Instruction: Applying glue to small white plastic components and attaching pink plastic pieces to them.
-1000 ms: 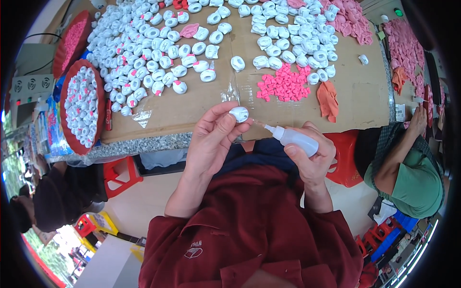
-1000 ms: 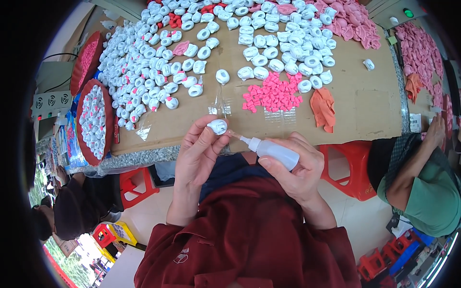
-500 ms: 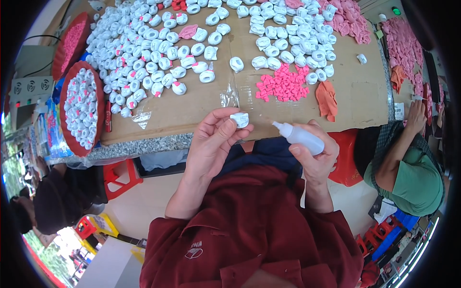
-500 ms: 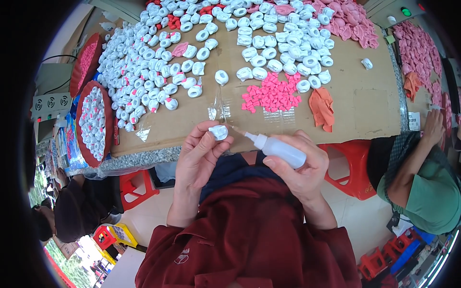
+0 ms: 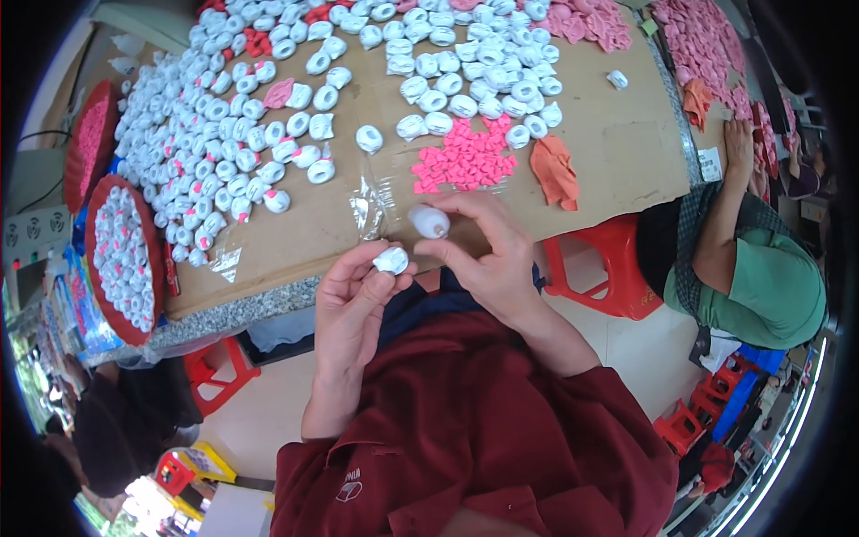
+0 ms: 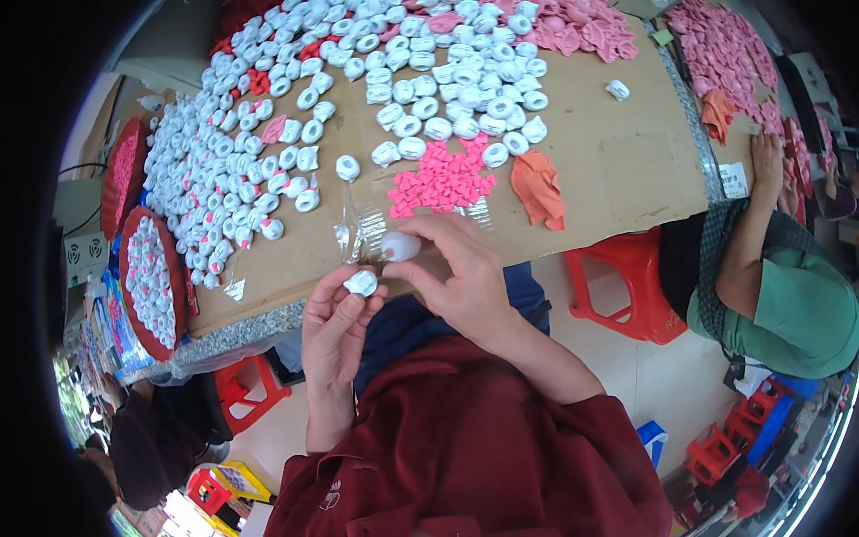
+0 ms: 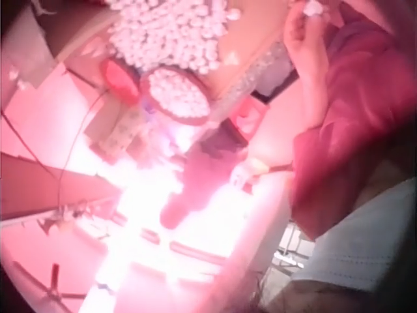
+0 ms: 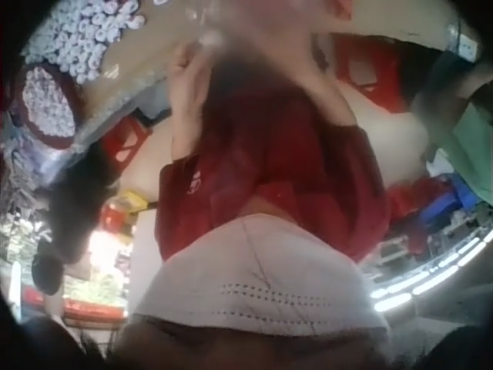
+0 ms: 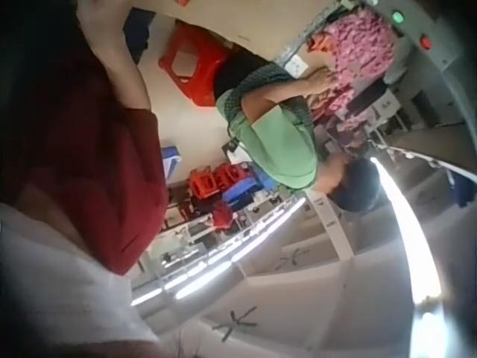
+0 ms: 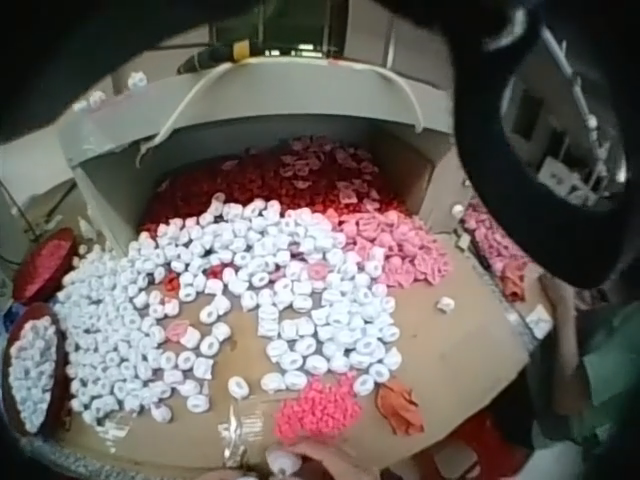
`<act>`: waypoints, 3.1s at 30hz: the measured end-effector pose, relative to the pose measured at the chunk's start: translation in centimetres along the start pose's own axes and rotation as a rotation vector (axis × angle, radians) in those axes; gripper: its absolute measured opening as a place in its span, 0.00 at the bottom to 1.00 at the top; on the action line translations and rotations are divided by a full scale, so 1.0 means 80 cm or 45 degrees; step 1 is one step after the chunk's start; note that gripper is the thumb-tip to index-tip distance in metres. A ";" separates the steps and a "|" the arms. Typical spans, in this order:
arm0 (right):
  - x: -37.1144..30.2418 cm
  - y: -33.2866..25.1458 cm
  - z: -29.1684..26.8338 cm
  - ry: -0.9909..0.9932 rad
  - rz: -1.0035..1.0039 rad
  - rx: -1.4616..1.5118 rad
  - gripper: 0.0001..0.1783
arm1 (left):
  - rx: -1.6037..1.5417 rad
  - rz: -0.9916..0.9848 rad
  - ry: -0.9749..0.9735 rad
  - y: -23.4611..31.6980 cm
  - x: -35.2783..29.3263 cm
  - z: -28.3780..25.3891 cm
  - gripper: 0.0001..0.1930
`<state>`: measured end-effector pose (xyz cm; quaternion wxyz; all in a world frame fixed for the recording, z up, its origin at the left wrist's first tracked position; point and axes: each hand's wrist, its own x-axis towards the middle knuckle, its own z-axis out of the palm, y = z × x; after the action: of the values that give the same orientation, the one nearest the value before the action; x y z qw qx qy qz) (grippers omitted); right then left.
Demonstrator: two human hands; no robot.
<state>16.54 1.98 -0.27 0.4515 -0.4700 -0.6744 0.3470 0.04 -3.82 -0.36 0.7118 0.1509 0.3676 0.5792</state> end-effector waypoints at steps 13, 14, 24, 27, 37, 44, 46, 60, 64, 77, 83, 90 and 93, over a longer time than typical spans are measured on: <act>0.015 0.019 -0.048 0.044 -0.055 -0.623 0.06 | 0.004 -0.078 -0.068 -0.008 0.002 0.012 0.14; 0.015 0.018 -0.048 0.026 -0.045 -0.604 0.06 | 0.007 -0.078 -0.084 -0.009 0.002 0.011 0.14; -0.006 -0.022 -0.055 -0.177 0.179 0.020 0.05 | 0.294 0.064 -0.024 -0.018 0.003 0.017 0.14; -0.013 -0.030 -0.051 -0.334 0.181 0.131 0.04 | 0.348 0.114 -0.080 -0.020 0.003 0.019 0.13; -0.006 -0.040 -0.049 -0.435 0.548 0.255 0.07 | 0.512 0.087 -0.158 -0.019 0.001 0.018 0.12; -0.011 -0.017 -0.043 -0.347 0.195 0.124 0.06 | 0.646 0.252 -0.136 -0.019 0.001 0.024 0.12; -0.014 -0.014 -0.038 -0.264 0.151 0.049 0.05 | 0.768 0.350 -0.135 -0.021 0.003 0.023 0.11; -0.012 -0.006 -0.017 0.059 0.192 -0.086 0.17 | 1.563 0.800 0.344 0.031 0.048 0.012 0.14; -0.003 -0.009 0.001 0.063 0.124 -0.138 0.21 | 2.198 1.133 0.359 0.042 0.088 0.028 0.15; -0.026 -0.011 -0.049 -0.020 0.146 0.421 0.24 | 1.303 0.813 -0.005 0.029 0.063 0.032 0.16; -0.015 -0.016 -0.061 -0.021 0.060 0.250 0.18 | 0.493 0.321 -0.071 0.024 0.040 0.020 0.16; -0.016 -0.020 -0.057 -0.113 0.173 0.249 0.17 | 0.588 0.327 -0.059 0.016 0.039 0.008 0.16; -0.016 -0.021 -0.057 -0.131 0.217 0.231 0.16 | 0.570 0.316 -0.055 0.015 0.040 0.009 0.16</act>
<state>20.48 0.44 2.51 0.4260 -0.4644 -0.6202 0.4671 -0.12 -0.37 -0.23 0.5919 0.3610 0.4499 0.5630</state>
